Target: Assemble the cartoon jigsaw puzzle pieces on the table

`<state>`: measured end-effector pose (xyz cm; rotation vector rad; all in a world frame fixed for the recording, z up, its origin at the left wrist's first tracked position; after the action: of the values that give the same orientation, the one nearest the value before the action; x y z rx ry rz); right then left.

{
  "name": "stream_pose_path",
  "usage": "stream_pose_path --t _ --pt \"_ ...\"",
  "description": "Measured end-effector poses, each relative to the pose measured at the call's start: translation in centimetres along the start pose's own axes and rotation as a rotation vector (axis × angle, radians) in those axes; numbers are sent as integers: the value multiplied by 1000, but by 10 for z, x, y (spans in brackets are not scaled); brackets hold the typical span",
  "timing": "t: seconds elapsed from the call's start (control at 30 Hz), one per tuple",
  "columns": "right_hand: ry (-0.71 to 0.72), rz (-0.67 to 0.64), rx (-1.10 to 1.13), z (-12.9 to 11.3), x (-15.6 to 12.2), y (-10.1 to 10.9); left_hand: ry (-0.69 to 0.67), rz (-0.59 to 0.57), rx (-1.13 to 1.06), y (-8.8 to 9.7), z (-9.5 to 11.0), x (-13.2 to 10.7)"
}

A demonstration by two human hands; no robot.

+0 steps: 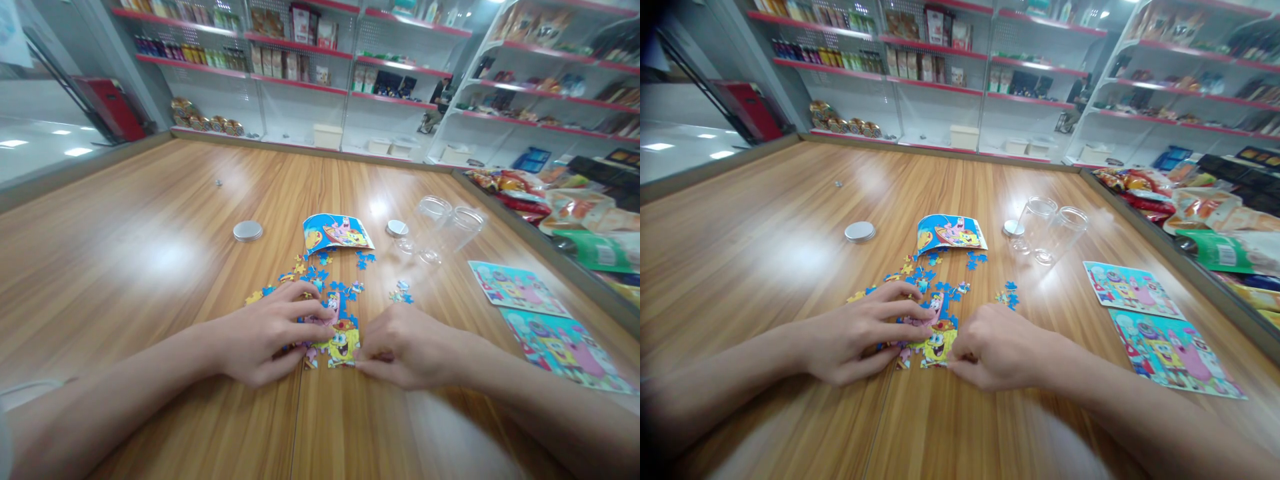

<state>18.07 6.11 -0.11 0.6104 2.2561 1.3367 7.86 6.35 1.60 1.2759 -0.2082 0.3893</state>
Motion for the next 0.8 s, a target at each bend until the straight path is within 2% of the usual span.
stream_pose_path --t 0.33,0.8 --pt "-61 42 -37 6 2 5 -11 -3 -3 -1 0 -1" --pt "85 37 -95 -7 1 0 -30 -34 13 -2 6 0"
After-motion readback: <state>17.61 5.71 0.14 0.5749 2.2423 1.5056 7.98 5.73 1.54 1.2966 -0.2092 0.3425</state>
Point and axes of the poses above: each hand's wrist, its own x-axis towards the middle knuckle, its own y-axis out of the back of the hand, z = x × y, the point moved 10 cm from there along x, towards the middle knuckle, and after that the axes turned 10 degrees about -y, right-handed, at the moved point
